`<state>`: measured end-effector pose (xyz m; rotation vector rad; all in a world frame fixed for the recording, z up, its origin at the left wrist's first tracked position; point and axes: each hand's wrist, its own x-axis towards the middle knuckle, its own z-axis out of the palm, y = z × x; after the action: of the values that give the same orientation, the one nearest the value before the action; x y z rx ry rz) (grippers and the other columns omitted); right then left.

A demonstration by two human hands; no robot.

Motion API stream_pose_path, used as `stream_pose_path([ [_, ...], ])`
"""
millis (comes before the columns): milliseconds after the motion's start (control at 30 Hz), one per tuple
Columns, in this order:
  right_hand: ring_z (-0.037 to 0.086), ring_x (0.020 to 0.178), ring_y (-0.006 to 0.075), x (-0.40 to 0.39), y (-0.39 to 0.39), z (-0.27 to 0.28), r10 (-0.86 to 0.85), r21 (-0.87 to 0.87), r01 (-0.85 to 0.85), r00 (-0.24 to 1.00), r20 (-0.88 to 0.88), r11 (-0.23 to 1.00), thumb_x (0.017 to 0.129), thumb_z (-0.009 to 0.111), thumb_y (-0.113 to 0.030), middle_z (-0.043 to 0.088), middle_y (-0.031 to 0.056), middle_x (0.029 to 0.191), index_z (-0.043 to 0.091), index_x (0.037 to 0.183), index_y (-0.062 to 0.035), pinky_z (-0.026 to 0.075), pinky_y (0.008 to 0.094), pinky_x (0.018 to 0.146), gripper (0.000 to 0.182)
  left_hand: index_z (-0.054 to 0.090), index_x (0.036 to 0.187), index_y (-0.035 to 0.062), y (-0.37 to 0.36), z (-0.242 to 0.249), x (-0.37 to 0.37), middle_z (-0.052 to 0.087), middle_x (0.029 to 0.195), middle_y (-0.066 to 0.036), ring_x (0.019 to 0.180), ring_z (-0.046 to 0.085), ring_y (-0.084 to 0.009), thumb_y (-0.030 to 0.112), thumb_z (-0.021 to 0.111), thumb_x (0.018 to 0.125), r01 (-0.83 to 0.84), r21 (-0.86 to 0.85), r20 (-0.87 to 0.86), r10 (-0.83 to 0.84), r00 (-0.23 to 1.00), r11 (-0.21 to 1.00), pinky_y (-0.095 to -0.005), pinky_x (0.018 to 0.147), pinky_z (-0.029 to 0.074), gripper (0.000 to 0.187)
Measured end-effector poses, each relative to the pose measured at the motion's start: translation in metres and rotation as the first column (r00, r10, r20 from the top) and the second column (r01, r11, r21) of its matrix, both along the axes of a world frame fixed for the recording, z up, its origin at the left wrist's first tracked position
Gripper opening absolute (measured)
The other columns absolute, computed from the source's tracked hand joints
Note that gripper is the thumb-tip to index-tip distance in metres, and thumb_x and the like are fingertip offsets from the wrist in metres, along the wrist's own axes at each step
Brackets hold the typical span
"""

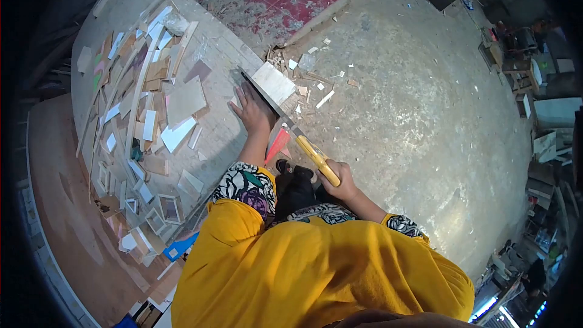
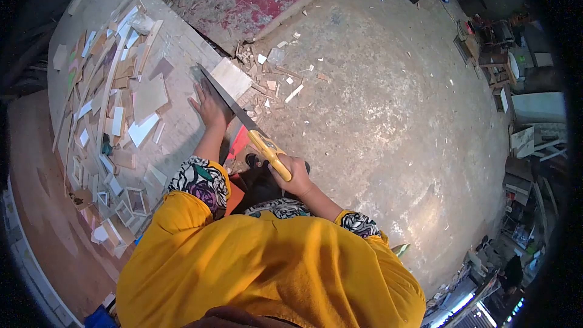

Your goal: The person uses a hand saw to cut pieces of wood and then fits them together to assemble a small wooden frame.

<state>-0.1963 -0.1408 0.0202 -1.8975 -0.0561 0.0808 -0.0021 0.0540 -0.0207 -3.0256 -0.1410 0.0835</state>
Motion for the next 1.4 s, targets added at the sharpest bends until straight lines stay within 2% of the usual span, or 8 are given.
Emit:
stream_pose_path([
  [233,0.053,0.056,0.0345,-0.022,-0.004,0.005,0.025,0.029,-0.026,0.999,0.035,0.999,0.077,0.062,-0.01,0.05,0.016,0.064,0.052,0.075,-0.0017,0.042,0.0377,0.052,0.013,0.015,0.144,0.0102,0.001,-0.013,-0.014,0.011,0.151,-0.002,0.139,0.005,-0.0236,0.028,0.035,0.089,0.025,-0.079,-0.029,-0.027,0.999,0.997,-0.0569,0.107,0.005,0.061],
  [333,0.053,0.054,0.0345,-0.015,0.007,0.007,-0.009,0.031,0.007,0.997,0.082,1.0,0.077,0.062,-0.01,0.05,0.0154,0.063,0.052,0.074,-0.0023,0.041,0.0379,0.05,0.014,0.012,0.144,0.0104,0.009,-0.04,-0.004,0.011,0.151,-0.001,0.139,0.005,-0.0228,0.027,0.035,0.089,0.041,0.302,0.057,-0.061,0.997,0.952,-0.057,0.107,0.006,0.062],
  [500,0.053,0.054,0.0358,-0.009,0.005,0.004,-0.036,0.002,0.036,0.997,0.062,0.999,0.077,0.062,-0.012,0.05,0.0155,0.061,0.051,0.072,-0.0034,0.041,0.0384,0.049,0.015,0.012,0.144,0.0114,0.005,-0.022,-0.002,0.01,0.151,0.0,0.139,0.005,-0.0231,0.021,0.035,0.088,0.022,-0.054,0.049,-0.02,0.999,0.998,-0.0566,0.107,0.007,0.062],
  [800,0.054,0.057,0.0355,-0.012,-0.008,0.005,0.034,0.019,-0.036,0.997,0.069,0.999,0.077,0.062,-0.011,0.054,0.0165,0.065,0.056,0.079,-0.0029,0.043,0.0379,0.052,0.01,0.013,0.144,0.0095,0.007,-0.028,0.001,0.009,0.151,-0.002,0.14,0.001,-0.0238,0.024,0.041,0.086,0.026,0.136,-0.009,-0.025,1.0,0.99,-0.0572,0.107,0.001,0.066],
  [1033,0.055,0.057,0.0369,0.022,0.005,-0.003,0.046,-0.035,-0.043,0.995,0.091,0.998,0.075,0.063,-0.013,0.054,0.0171,0.065,0.055,0.078,-0.0052,0.043,0.0387,0.051,0.011,0.014,0.143,0.0074,-0.007,0.019,-0.004,0.008,0.151,-0.005,0.139,0.0,-0.0246,0.039,0.048,0.081,-0.026,-0.014,-0.154,0.023,0.988,1.0,-0.0568,0.107,-0.002,0.078],
  [1233,0.054,0.055,0.0359,0.018,-0.003,0.005,0.018,0.061,-0.017,1.0,-0.001,0.998,0.075,0.062,-0.012,0.053,0.0158,0.062,0.055,0.075,-0.0042,0.043,0.0374,0.051,0.011,0.015,0.143,0.0072,0.006,-0.023,-0.001,0.011,0.15,-0.01,0.139,0.001,-0.0257,0.041,0.054,0.077,0.083,0.161,0.241,-0.12,0.963,0.983,-0.057,0.107,-0.002,0.085],
  [1300,0.048,0.048,0.0285,0.044,0.012,-0.002,-0.005,0.045,0.0,0.994,0.109,0.999,0.075,0.064,-0.01,0.047,0.0133,0.056,0.05,0.067,-0.0029,0.038,0.0349,0.048,0.017,0.015,0.143,0.0072,-0.007,0.018,-0.004,0.011,0.15,-0.01,0.139,0.002,-0.0258,0.041,0.054,0.077,-0.01,-0.112,-0.092,0.0,0.996,0.994,-0.0563,0.107,-0.002,0.084],
  [1400,0.047,0.047,0.0274,0.066,0.024,-0.002,0.015,0.056,-0.023,0.991,0.131,0.998,0.075,0.064,-0.009,0.047,0.0127,0.056,0.05,0.066,-0.0027,0.037,0.0353,0.048,0.018,0.016,0.143,0.0063,-0.007,0.018,-0.005,0.012,0.15,-0.01,0.139,0.004,-0.0261,0.041,0.055,0.077,0.012,-0.091,-0.072,-0.018,0.997,0.996,-0.0557,0.107,-0.002,0.084],
])
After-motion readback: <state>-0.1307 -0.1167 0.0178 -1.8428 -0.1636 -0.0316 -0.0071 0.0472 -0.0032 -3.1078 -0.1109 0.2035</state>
